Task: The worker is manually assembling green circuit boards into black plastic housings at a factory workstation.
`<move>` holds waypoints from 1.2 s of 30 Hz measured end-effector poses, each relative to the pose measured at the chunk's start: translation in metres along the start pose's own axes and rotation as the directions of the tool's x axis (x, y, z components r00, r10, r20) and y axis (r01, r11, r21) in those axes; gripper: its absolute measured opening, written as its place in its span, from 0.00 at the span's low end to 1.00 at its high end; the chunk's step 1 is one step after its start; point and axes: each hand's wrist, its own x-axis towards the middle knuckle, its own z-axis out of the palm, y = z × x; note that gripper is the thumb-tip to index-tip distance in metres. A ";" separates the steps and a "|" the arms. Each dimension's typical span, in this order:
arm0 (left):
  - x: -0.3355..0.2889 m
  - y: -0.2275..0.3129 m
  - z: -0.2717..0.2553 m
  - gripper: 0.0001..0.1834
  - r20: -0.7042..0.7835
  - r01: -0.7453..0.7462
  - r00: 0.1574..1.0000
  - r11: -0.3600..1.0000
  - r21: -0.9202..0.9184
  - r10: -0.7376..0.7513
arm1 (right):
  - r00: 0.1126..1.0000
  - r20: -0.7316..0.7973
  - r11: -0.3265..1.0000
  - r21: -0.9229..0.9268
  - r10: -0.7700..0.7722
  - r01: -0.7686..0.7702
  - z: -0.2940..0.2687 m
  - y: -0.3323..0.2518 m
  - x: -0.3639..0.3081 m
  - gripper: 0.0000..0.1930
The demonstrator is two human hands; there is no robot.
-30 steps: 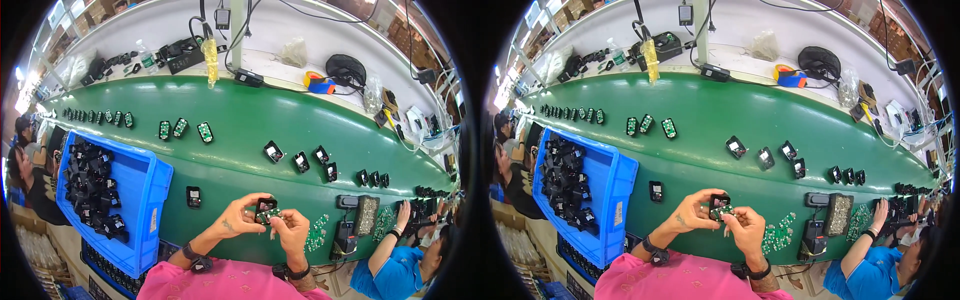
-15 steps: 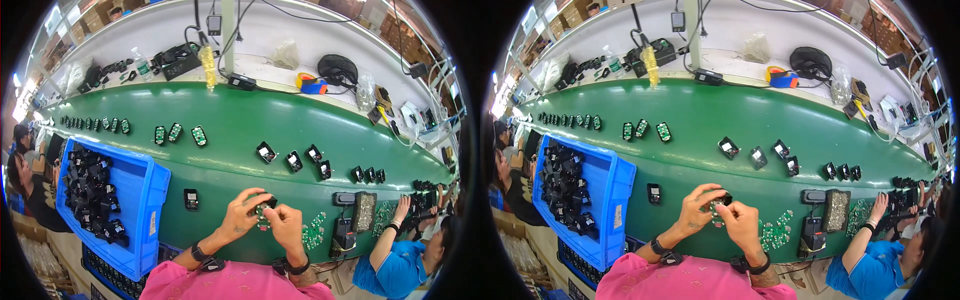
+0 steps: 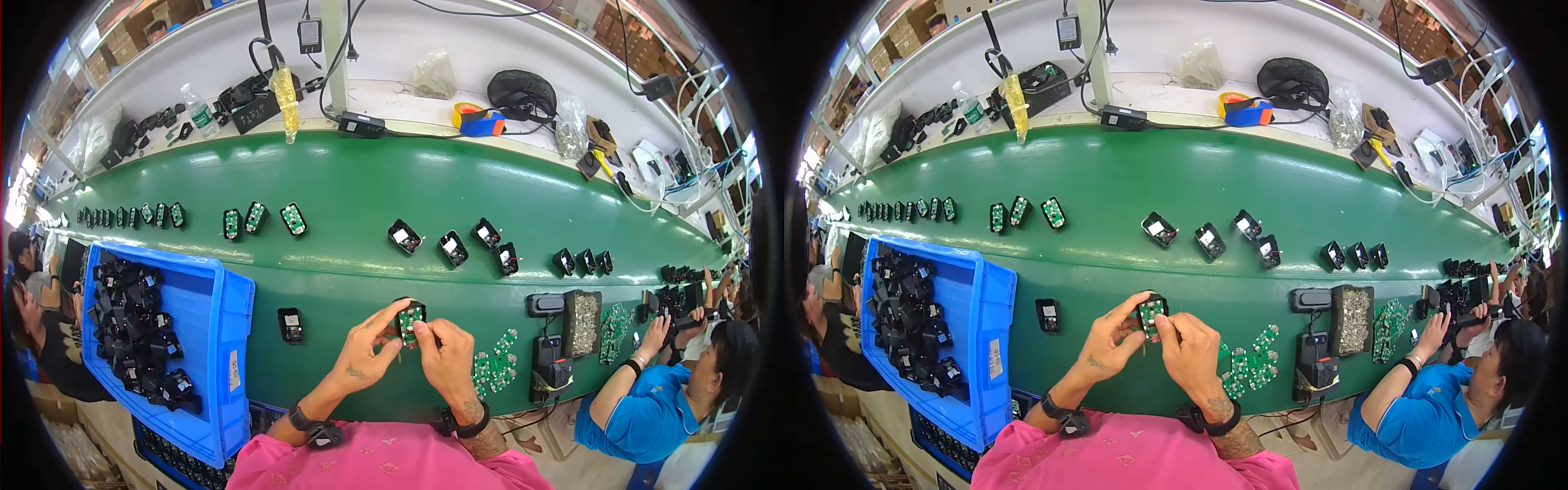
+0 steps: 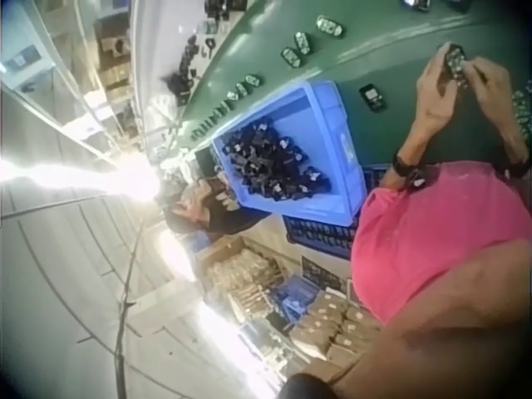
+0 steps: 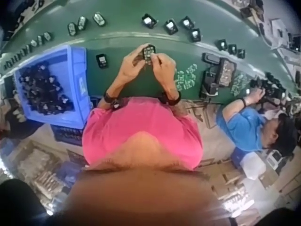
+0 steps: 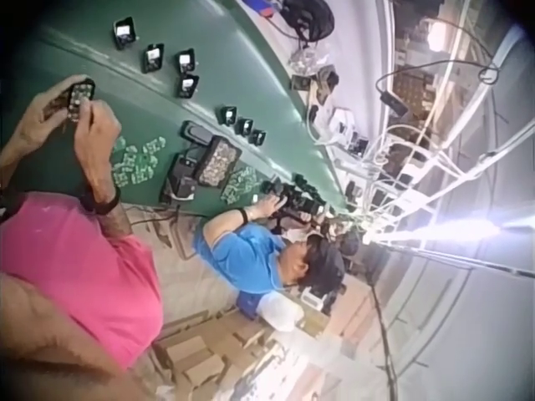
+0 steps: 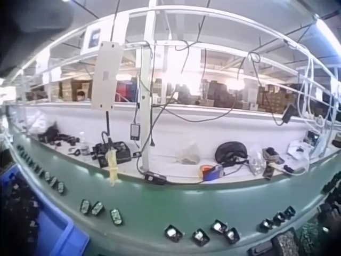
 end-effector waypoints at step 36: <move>0.148 -0.115 -0.067 0.36 -0.522 0.180 0.816 0.750 0.636 0.247 | 0.969 0.002 0.920 -0.314 0.248 -0.234 -0.098 0.063 -0.020 0.17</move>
